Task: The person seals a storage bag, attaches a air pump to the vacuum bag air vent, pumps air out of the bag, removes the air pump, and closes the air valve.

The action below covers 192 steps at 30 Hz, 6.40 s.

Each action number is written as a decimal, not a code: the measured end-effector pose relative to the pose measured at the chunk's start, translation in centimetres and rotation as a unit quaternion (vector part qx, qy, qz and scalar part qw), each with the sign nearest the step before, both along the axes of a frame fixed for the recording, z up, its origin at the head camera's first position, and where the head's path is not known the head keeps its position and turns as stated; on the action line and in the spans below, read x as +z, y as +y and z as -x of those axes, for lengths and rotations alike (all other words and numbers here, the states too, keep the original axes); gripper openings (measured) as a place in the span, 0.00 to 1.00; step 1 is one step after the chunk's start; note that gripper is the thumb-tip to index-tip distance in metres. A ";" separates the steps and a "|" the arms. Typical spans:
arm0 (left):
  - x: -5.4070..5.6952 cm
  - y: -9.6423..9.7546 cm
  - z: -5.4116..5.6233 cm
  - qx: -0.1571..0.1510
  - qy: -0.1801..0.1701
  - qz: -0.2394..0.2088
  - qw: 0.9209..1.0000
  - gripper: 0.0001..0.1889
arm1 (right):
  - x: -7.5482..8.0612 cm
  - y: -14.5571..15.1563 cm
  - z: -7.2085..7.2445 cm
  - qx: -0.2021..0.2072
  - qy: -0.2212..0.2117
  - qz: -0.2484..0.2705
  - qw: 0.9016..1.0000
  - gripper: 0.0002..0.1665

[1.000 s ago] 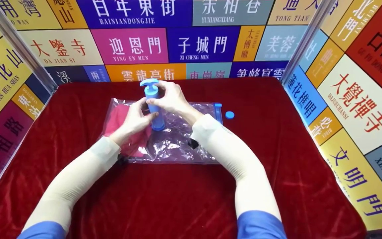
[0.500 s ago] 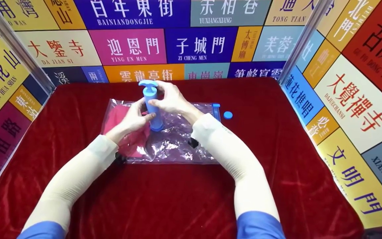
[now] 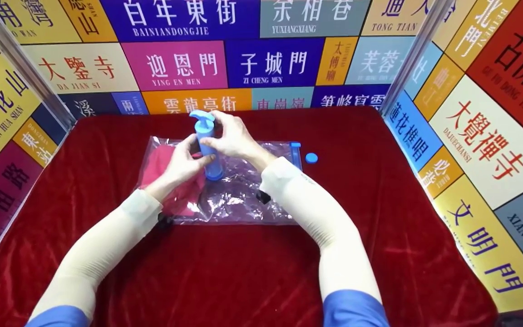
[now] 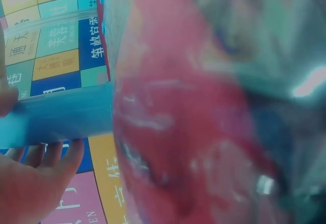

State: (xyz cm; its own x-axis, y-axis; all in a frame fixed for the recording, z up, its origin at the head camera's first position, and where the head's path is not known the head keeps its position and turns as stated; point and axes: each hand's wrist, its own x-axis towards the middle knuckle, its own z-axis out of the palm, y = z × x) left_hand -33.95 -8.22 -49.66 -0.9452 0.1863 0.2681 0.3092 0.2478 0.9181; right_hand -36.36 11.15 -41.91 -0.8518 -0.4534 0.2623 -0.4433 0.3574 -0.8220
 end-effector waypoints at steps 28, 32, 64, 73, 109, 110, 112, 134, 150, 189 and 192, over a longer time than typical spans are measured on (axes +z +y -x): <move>0.2 0.6 -1.0 0.125 0.056 0.085 0.987 0.29 | -0.8 -1.1 -0.4 -0.131 0.066 -0.028 0.989 0.33; 0.2 0.6 -0.8 0.121 0.057 0.083 0.988 0.27 | -0.9 -0.8 -0.3 -0.129 0.056 -0.009 0.990 0.34; 1.4 0.2 -0.8 0.011 0.014 0.106 0.994 0.29 | -0.7 0.3 0.5 0.008 -0.020 0.045 0.999 0.35; 1.3 -0.5 -0.6 0.023 0.005 0.139 0.990 0.34 | -0.8 0.2 0.3 -0.017 -0.013 0.048 0.999 0.35; -0.4 -3.7 -1.0 -0.051 -0.105 0.528 0.842 0.44 | -1.1 -0.7 -0.4 -0.074 0.007 0.027 0.997 0.34; -0.3 -3.7 -1.1 -0.051 -0.102 0.530 0.841 0.44 | -1.2 -0.7 -0.4 -0.078 0.007 0.026 0.997 0.34; -0.3 -3.7 -1.2 -0.048 -0.100 0.535 0.838 0.43 | -1.3 -0.8 -0.4 -0.087 0.011 0.018 0.996 0.34; -0.1 -3.3 -1.1 -0.028 -0.115 0.542 0.832 0.40 | -2.0 -1.8 0.1 -0.154 0.035 -0.039 0.987 0.29; -0.6 -3.4 -0.8 -0.032 -0.121 0.534 0.836 0.40 | -2.2 -1.0 0.1 -0.043 -0.024 -0.018 0.999 0.32; 0.3 -3.0 -1.2 -0.009 -0.095 0.552 0.829 0.25 | -1.9 -1.8 -0.2 -0.111 0.041 -0.096 0.988 0.53; 0.3 -3.1 -1.2 -0.009 -0.090 0.552 0.829 0.24 | -1.9 -1.5 -0.2 -0.088 0.030 -0.080 0.992 0.52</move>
State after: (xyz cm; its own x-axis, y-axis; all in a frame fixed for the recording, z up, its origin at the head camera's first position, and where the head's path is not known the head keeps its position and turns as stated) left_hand -32.76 -11.30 -49.34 -0.9457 0.2382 -0.2212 0.2041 0.9647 0.1662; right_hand -36.15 9.62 -43.76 -0.9061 -0.3397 0.2520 -0.4098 0.5578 -0.7218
